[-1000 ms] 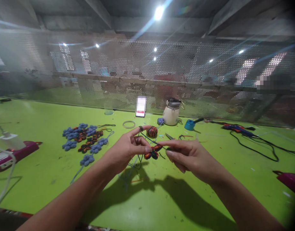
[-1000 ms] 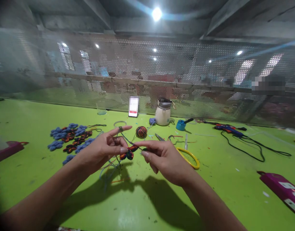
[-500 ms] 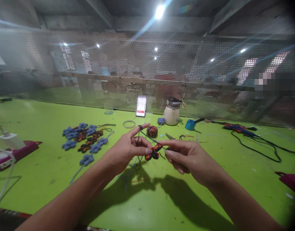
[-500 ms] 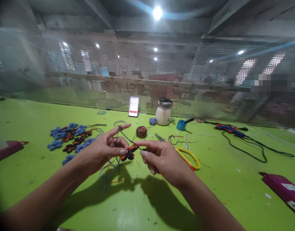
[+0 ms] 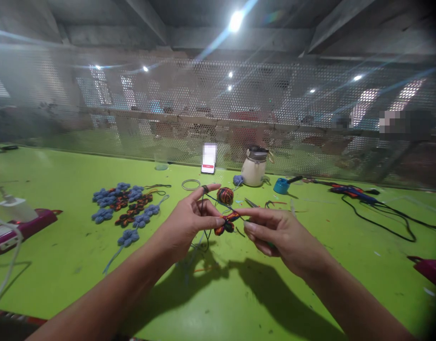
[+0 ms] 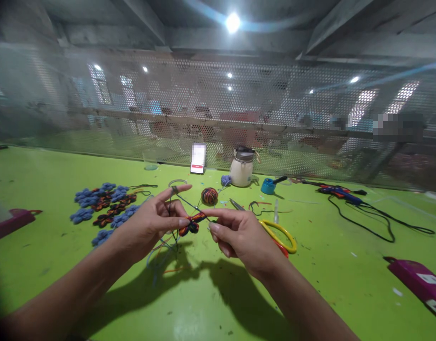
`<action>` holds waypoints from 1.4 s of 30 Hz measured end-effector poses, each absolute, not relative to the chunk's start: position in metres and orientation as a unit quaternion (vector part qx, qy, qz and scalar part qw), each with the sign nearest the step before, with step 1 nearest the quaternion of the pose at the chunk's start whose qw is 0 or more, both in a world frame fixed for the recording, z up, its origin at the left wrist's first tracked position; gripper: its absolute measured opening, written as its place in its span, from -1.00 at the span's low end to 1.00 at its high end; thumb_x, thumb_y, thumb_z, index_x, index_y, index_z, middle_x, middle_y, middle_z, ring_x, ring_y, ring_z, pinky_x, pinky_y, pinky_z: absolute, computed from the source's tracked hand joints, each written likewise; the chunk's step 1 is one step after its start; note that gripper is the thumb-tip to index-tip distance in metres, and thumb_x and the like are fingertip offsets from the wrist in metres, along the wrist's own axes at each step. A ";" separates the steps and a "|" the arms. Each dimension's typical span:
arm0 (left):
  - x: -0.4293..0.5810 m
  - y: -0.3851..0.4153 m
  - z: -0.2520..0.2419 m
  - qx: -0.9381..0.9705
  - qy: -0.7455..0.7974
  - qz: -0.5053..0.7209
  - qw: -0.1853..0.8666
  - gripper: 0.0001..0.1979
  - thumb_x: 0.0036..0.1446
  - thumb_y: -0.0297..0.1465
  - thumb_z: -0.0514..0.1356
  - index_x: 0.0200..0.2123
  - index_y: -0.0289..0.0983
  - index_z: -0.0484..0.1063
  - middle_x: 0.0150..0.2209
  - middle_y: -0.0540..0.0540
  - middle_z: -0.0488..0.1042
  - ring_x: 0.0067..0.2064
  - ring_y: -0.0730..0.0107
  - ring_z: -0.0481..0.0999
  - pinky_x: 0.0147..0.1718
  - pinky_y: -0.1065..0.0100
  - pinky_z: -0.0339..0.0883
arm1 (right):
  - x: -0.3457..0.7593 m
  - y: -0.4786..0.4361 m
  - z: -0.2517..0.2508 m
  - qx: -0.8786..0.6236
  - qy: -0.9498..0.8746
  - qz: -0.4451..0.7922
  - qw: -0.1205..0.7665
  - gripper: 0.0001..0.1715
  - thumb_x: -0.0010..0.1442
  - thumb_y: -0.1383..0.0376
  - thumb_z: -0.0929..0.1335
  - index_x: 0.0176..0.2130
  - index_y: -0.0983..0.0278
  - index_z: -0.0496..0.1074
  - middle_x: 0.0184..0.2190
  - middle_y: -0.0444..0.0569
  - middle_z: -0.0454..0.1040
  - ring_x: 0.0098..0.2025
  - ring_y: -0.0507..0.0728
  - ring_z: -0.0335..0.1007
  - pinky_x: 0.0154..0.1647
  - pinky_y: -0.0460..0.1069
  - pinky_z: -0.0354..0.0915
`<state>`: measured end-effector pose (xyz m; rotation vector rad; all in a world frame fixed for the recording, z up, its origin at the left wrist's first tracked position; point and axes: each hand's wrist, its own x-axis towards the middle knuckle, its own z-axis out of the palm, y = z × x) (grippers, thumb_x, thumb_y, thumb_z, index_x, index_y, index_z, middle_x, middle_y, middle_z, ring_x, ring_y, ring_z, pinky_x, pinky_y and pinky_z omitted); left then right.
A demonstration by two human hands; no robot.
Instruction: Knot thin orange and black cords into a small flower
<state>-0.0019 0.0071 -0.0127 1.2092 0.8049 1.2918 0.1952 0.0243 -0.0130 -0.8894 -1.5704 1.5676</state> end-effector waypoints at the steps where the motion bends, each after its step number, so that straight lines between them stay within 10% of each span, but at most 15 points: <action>1: -0.002 0.007 -0.012 0.514 0.344 0.548 0.564 -0.27 -0.15 -0.56 0.34 0.13 -0.32 0.18 -0.51 0.02 0.43 -0.48 0.44 0.40 -0.42 0.36 0.27 | 0.195 0.024 -0.013 -0.347 -0.612 0.609 0.366 -0.56 0.04 0.26 0.42 -0.05 0.31 0.47 -0.64 -0.23 0.20 -0.69 -0.12 0.01 -0.69 -0.14 -0.14; 14: -0.004 0.009 -0.015 0.524 0.350 0.511 0.585 -0.34 -0.11 -0.55 0.33 0.10 -0.30 0.23 -0.49 -0.01 0.44 -0.46 0.46 0.39 -0.39 0.36 0.21 | 0.210 0.022 -0.001 -0.359 -0.780 0.440 0.264 -0.60 0.17 0.32 0.30 0.01 0.29 0.46 -0.68 -0.24 0.09 -0.66 -0.07 -0.06 -0.66 -0.12 -0.05; 28: -0.001 0.009 -0.017 0.538 0.365 0.466 0.600 -0.34 -0.15 -0.56 0.33 0.07 -0.36 0.22 -0.48 -0.05 0.47 -0.46 0.42 0.39 -0.41 0.33 0.19 | 0.220 0.020 0.009 -0.302 -0.905 0.224 0.200 -0.53 0.21 0.43 0.25 0.06 0.07 0.40 -0.16 -0.05 0.56 -0.21 0.12 0.43 -0.20 -0.01 0.28; 42: 0.006 0.008 -0.018 0.574 0.400 0.443 0.560 -0.42 -0.14 -0.54 0.29 0.01 -0.38 0.23 -0.53 -0.02 0.44 -0.52 0.44 0.36 -0.44 0.34 0.23 | 0.211 0.010 0.002 -0.334 -0.925 0.080 0.162 -0.40 0.07 0.58 0.27 0.02 0.10 0.44 -0.42 -0.01 0.52 -0.42 0.09 0.36 -0.43 -0.07 0.14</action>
